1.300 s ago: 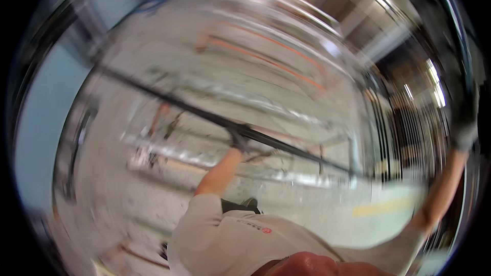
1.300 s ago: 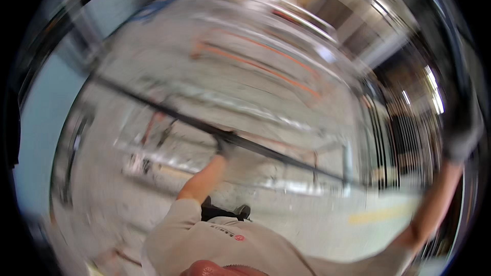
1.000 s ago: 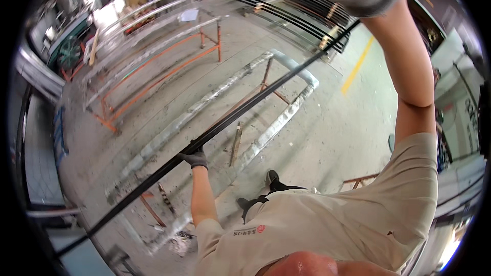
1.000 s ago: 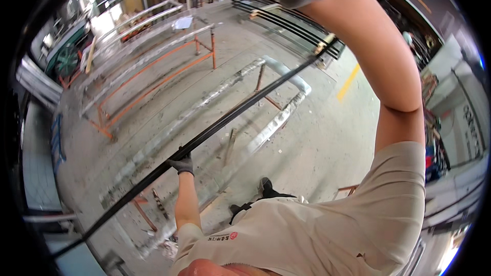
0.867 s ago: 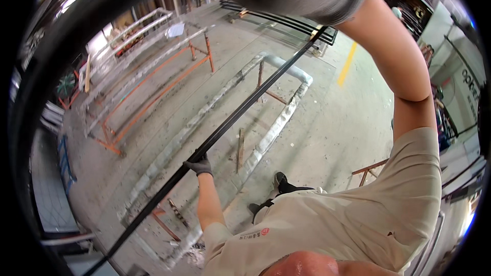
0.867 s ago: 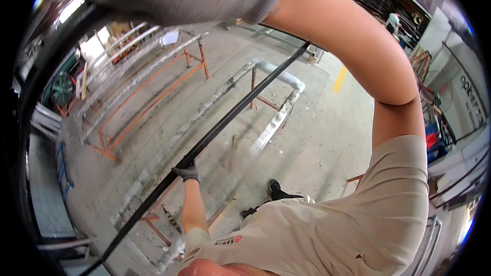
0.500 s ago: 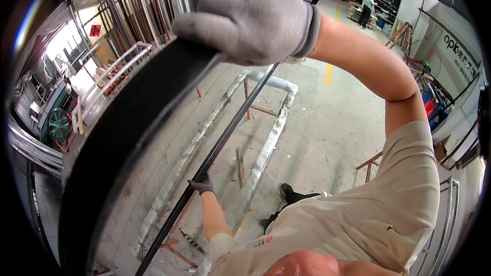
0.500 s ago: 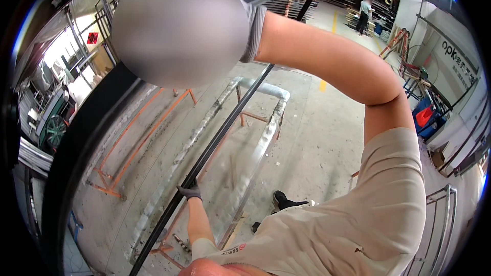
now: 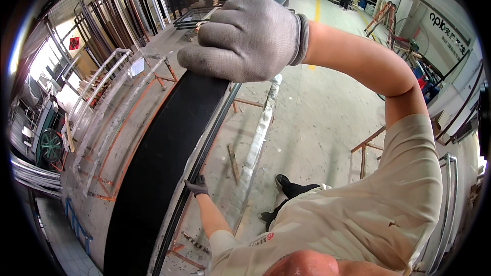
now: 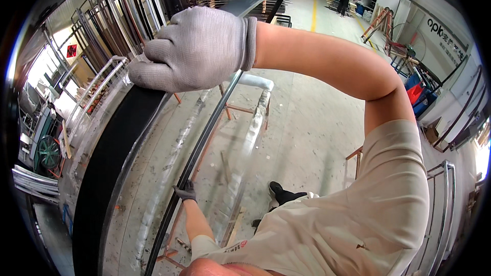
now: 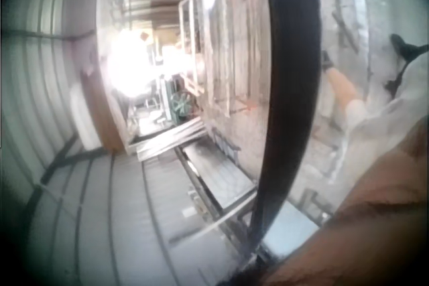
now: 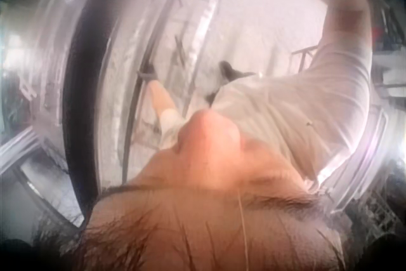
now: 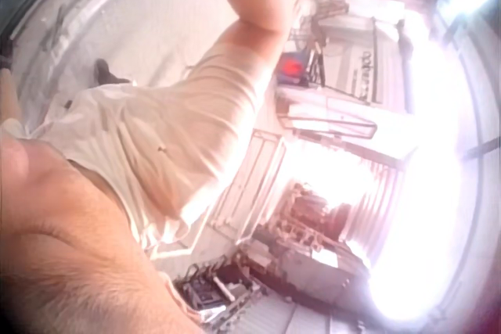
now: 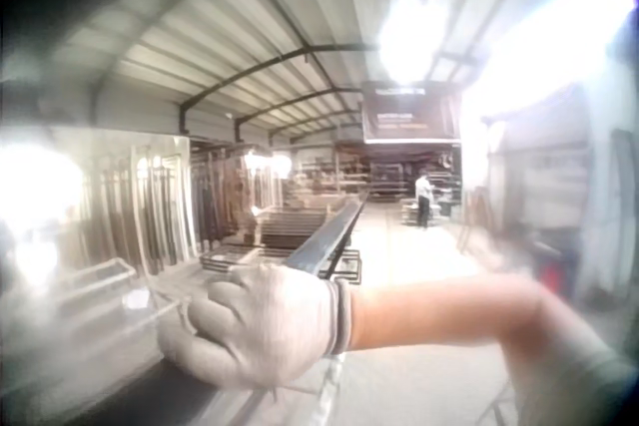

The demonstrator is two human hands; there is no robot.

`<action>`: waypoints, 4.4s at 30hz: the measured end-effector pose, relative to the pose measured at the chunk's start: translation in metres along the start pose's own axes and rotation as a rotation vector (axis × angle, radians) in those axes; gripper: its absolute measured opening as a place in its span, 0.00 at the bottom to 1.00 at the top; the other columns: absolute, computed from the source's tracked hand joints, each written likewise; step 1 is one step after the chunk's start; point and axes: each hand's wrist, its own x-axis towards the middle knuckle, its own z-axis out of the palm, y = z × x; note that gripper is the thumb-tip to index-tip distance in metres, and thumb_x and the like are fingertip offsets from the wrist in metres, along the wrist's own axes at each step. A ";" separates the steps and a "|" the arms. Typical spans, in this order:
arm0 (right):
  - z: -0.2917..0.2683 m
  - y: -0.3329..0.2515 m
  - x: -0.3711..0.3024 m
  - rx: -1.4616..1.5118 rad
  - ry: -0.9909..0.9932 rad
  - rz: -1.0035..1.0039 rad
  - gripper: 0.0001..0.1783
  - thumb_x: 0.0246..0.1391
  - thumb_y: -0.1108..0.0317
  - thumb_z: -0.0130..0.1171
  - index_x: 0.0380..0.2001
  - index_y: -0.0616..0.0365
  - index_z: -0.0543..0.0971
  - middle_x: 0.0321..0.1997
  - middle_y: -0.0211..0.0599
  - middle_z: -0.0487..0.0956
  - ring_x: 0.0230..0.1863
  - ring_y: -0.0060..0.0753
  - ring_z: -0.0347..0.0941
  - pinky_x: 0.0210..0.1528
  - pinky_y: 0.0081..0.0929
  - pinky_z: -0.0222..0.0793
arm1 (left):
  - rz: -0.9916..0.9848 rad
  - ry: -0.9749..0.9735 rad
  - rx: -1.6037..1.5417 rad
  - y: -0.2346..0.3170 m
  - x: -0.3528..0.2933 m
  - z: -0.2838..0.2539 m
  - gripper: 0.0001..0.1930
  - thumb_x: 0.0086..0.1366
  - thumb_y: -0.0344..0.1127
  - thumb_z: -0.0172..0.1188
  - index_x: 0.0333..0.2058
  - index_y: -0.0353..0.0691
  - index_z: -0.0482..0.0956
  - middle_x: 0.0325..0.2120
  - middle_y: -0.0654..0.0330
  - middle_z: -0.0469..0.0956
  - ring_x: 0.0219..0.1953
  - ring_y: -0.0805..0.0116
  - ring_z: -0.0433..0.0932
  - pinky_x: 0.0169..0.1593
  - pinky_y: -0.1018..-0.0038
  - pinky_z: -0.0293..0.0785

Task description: The person assembles a rectangular window frame by positioning metal profiles on a jig and securing them with a cordless drill. They then apply sealant along the frame's edges using a caulking gun.

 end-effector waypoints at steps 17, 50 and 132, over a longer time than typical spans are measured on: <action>0.000 -0.006 -0.012 0.072 0.112 -0.029 0.16 0.47 0.65 0.62 0.42 0.55 0.80 0.21 0.23 0.65 0.17 0.22 0.65 0.16 0.22 0.60 | -0.154 0.197 0.656 0.037 0.014 -0.035 0.34 0.70 0.64 0.45 0.59 0.40 0.69 0.50 0.53 0.78 0.44 0.50 0.81 0.45 0.53 0.79; -0.226 -0.290 -0.246 1.701 -0.587 -0.112 0.13 0.56 0.65 0.55 0.44 0.55 0.75 0.31 0.40 0.79 0.28 0.42 0.82 0.25 0.41 0.75 | 0.539 0.080 -0.402 -0.289 -0.589 -0.127 0.19 0.73 0.49 0.49 0.42 0.41 0.82 0.41 0.56 0.84 0.47 0.54 0.79 0.56 0.61 0.73; 0.716 -0.386 -0.132 0.824 -0.732 0.228 0.16 0.64 0.55 0.55 0.45 0.56 0.75 0.42 0.53 0.81 0.42 0.63 0.79 0.42 0.56 0.74 | 0.302 1.091 -0.632 -0.202 -0.397 -0.167 0.23 0.70 0.57 0.54 0.21 0.53 0.61 0.11 0.73 0.51 0.11 0.76 0.51 0.18 0.72 0.52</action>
